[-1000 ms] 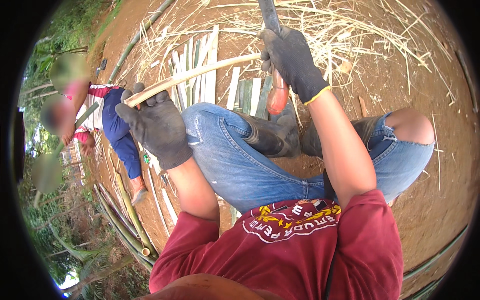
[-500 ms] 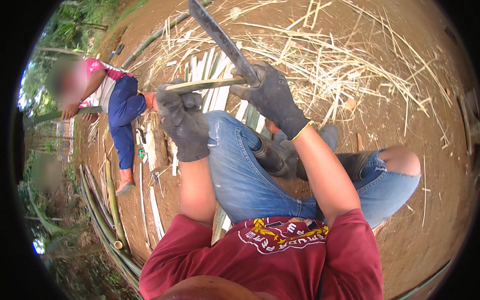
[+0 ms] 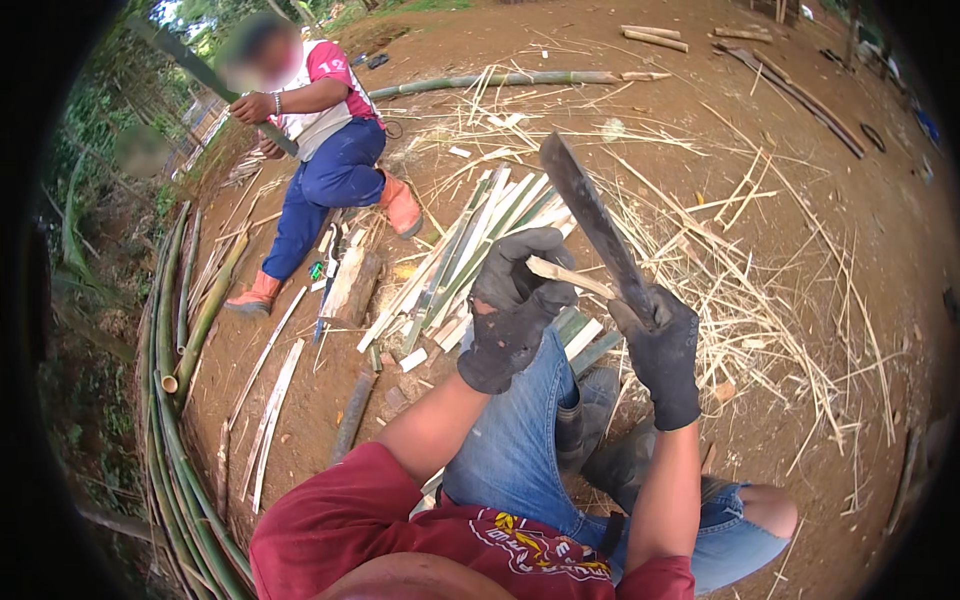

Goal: The person sits on the ground and uses a machete to split long bamboo poles into thin strips. They hold the bamboo with one hand and strike it with the machete to separate the sections, then place the finished strips on a pile nearby.

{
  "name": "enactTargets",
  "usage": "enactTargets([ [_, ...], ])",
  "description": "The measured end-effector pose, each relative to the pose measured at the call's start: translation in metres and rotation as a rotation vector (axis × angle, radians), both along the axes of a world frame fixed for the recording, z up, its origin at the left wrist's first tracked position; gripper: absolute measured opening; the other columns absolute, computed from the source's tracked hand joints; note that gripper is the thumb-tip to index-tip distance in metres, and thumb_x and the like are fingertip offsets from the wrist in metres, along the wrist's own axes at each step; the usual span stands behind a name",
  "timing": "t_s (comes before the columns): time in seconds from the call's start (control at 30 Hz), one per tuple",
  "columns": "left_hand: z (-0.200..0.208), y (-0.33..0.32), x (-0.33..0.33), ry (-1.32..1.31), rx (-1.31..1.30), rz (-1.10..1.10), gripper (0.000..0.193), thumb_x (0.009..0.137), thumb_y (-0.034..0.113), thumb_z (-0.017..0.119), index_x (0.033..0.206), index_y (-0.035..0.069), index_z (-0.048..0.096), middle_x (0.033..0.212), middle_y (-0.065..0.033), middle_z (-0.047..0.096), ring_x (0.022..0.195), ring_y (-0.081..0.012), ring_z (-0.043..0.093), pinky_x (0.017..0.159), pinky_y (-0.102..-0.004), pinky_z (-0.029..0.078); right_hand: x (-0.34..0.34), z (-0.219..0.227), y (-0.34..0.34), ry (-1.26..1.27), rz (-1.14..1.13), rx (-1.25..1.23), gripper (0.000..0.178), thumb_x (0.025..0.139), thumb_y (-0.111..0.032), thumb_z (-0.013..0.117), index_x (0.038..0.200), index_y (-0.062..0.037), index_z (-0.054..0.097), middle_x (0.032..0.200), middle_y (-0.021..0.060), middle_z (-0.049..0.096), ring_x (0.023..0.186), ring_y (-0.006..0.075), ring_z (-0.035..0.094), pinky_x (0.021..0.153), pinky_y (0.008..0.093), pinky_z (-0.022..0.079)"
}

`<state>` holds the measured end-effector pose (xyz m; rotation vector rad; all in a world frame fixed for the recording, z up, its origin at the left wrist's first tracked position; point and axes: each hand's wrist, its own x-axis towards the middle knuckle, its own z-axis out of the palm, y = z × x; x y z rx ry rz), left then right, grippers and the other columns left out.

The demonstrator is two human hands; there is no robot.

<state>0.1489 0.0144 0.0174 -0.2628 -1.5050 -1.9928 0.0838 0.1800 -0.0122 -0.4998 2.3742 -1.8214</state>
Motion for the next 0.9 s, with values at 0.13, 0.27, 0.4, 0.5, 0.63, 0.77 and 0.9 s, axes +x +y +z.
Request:
enactTargets([
  [0.13,0.003,0.004,0.003,-0.036,0.029,-0.032,0.044,0.086,0.015,0.075,0.122,0.001,0.054,0.108,-0.0063,0.061,0.090,-0.0103,0.060,0.082,-0.0259,0.051,0.007,0.014,0.003,0.203,-0.006,0.053,0.017,0.080,-0.011,0.076,0.090,0.0007,0.067,0.075,0.0092,0.065,0.065,0.0143,0.059,0.061,0.0304,0.047],
  [0.27,0.010,0.004,0.009,-0.058,-0.024,-0.025,0.044,0.086,0.016,0.075,0.122,0.000,0.056,0.109,-0.0061,0.061,0.089,-0.0099,0.060,0.082,-0.0264,0.050,0.017,0.017,0.000,0.344,-0.067,0.128,0.018,0.080,-0.010,0.075,0.092,0.0010,0.067,0.079,0.0141,0.066,0.066,0.0220,0.063,0.063,0.0325,0.048],
  [0.4,-0.004,0.000,0.004,-0.011,-0.089,0.053,0.051,0.085,0.020,0.078,0.126,0.001,0.054,0.107,-0.0035,0.061,0.095,-0.0082,0.056,0.080,-0.0227,0.047,0.030,0.017,-0.009,0.295,-0.109,0.094,0.018,0.081,-0.011,0.074,0.094,0.0005,0.067,0.081,0.0140,0.066,0.069,0.0247,0.064,0.065,0.0342,0.049],
  [0.5,0.008,0.007,0.006,-0.051,-0.125,0.051,0.050,0.085,0.018,0.078,0.126,0.002,0.054,0.106,-0.0033,0.061,0.095,-0.0084,0.056,0.080,-0.0234,0.048,0.029,0.012,-0.003,0.323,-0.131,0.071,0.019,0.080,-0.013,0.074,0.095,-0.0020,0.069,0.085,0.0149,0.066,0.074,0.0289,0.064,0.067,0.0369,0.050],
  [0.63,0.001,0.011,0.008,0.029,0.119,-0.002,0.045,0.086,0.002,0.071,0.127,0.002,0.053,0.103,-0.0040,0.059,0.092,-0.0098,0.057,0.079,-0.0227,0.049,0.024,0.003,0.001,0.553,-0.080,0.151,0.022,0.082,-0.021,0.073,0.095,-0.0040,0.067,0.091,0.0168,0.066,0.081,0.0372,0.062,0.070,0.0414,0.050],
  [0.77,0.000,0.010,-0.003,0.049,0.044,0.101,0.046,0.087,0.013,0.074,0.123,0.005,0.046,0.103,-0.0072,0.058,0.088,-0.0095,0.055,0.074,-0.0224,0.050,0.021,0.021,0.015,-0.003,-0.052,-0.064,0.025,0.083,-0.026,0.075,0.089,-0.0029,0.068,0.072,0.0055,0.066,0.063,0.0134,0.060,0.060,0.0293,0.048],
  [0.9,0.000,0.012,-0.003,0.075,-0.030,0.061,0.049,0.086,0.020,0.076,0.123,0.005,0.046,0.103,-0.0068,0.057,0.088,-0.0090,0.054,0.072,-0.0218,0.048,0.018,0.039,0.014,-0.115,0.007,-0.246,0.026,0.082,-0.026,0.076,0.091,-0.0027,0.068,0.069,0.0016,0.064,0.062,0.0052,0.057,0.056,0.0239,0.047],
])
